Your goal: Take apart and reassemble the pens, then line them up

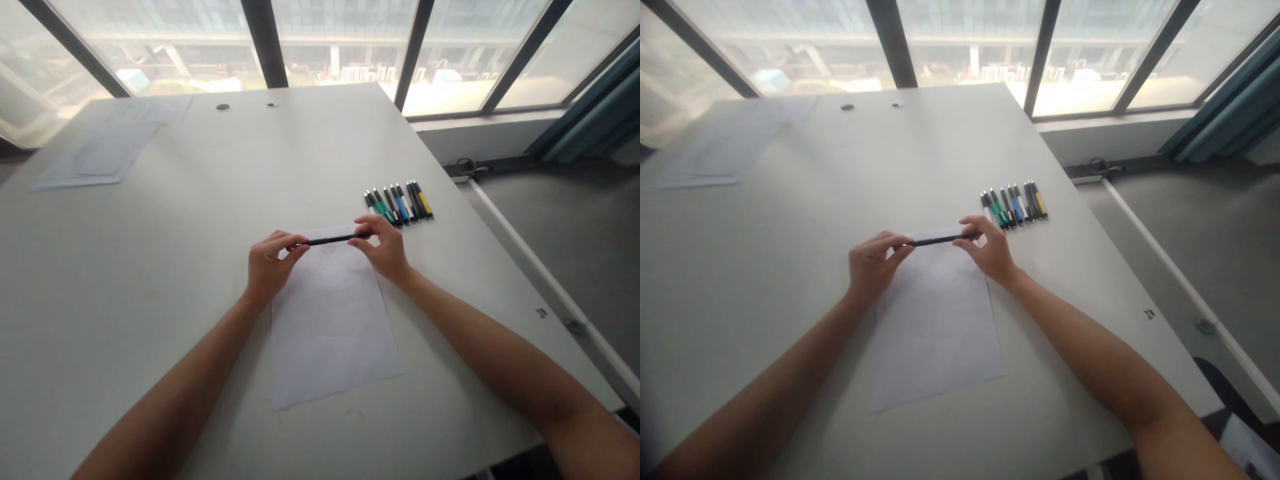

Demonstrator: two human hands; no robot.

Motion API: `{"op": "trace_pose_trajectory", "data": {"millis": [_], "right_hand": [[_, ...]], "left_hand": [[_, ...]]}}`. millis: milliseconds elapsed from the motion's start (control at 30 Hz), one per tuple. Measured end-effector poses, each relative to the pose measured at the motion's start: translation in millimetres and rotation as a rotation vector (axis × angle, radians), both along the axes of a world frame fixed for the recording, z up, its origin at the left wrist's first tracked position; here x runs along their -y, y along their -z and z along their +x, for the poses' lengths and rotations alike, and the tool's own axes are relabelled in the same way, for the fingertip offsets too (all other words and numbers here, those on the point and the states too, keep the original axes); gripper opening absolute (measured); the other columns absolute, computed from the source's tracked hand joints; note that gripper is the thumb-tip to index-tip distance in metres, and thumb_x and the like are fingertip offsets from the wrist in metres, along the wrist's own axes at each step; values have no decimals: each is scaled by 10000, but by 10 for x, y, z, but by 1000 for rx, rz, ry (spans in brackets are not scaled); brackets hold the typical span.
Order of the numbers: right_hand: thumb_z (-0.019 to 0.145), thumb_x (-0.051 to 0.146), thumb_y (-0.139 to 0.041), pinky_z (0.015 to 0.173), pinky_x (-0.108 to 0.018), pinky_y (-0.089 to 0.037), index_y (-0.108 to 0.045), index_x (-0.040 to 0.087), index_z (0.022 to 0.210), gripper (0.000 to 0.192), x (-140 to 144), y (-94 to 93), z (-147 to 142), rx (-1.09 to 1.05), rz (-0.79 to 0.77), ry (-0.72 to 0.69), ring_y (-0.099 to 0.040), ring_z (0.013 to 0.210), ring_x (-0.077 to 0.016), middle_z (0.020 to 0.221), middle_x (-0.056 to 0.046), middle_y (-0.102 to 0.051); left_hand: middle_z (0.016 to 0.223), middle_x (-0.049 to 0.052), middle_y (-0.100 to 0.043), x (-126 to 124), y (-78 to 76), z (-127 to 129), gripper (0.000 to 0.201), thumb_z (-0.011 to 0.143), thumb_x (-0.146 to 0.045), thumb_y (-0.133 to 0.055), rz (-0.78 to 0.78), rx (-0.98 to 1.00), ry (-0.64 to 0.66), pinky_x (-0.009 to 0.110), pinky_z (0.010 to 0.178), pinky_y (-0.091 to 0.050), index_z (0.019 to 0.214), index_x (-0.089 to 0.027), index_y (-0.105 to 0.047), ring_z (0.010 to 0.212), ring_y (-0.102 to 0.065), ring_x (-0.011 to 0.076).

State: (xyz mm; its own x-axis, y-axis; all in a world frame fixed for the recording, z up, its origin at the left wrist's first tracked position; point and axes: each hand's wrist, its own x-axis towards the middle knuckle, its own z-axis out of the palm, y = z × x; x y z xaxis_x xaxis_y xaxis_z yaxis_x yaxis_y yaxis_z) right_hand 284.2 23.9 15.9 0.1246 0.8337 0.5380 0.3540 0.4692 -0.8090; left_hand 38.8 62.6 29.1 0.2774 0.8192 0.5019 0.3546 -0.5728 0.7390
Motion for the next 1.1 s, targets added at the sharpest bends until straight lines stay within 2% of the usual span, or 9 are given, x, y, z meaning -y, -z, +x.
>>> {"op": "trace_pose_trajectory", "data": {"millis": [100, 200, 433, 600, 933, 1033, 1100], "right_hand": [[784, 397, -797, 703, -302, -534, -633, 235, 1061, 360, -29, 44, 9, -81, -42, 1, -635, 740, -146, 833, 5, -681], [785, 400, -794, 683, -295, -529, -650, 222, 989, 307, -48, 64, 24, -92, -71, 30, -624, 726, -143, 825, -3, -677], [844, 252, -738, 664, -282, -497, -706, 205, 872, 64, -12, -43, 12, 123, -2, -50, -578, 715, -132, 838, -13, -664], [873, 239, -701, 700, -298, -513, -705, 216, 880, 24, 5, -59, 9, 141, 50, -35, -606, 777, -151, 854, -19, -663], [873, 313, -715, 699, -307, -519, -730, 234, 868, 81, 10, -59, 20, 131, 76, -20, -624, 779, -158, 840, -20, -680], [841, 363, -750, 680, -295, -519, -714, 244, 934, 155, 6, -33, 5, 41, 23, 33, -627, 751, -151, 828, -6, -678], [795, 384, -792, 658, -279, -520, -667, 253, 1004, 277, -2, -3, -20, -84, -17, 70, -627, 719, -138, 819, 13, -669]], "left_hand": [[771, 15, -686, 1, -2, -4, 81, 824, -244, -731, 11, 17, -25, 268, 702, -487, 884, -207, -771, 702, -603, 130], [776, 18, -685, 1, 0, -4, 86, 822, -241, -731, 8, 48, -47, 267, 693, -485, 888, -204, -772, 698, -595, 128], [780, 27, -694, -13, 25, -6, 131, 789, -271, -774, -46, 123, -49, 266, 687, -486, 899, -201, -783, 698, -594, 128], [770, 36, -710, -27, 53, -14, 134, 785, -295, -789, -87, 122, -10, 274, 674, -470, 893, -216, -798, 696, -602, 133], [775, 34, -723, -19, 72, -20, 152, 780, -314, -793, -93, 78, -21, 271, 660, -465, 899, -219, -798, 684, -623, 137], [786, 38, -726, -2, 54, -15, 138, 795, -304, -777, -73, 52, -9, 275, 676, -480, 892, -207, -789, 701, -637, 143], [788, 39, -727, 11, 35, -8, 131, 803, -295, -768, -45, 36, -9, 276, 683, -489, 895, -203, -785, 699, -637, 141]]}}
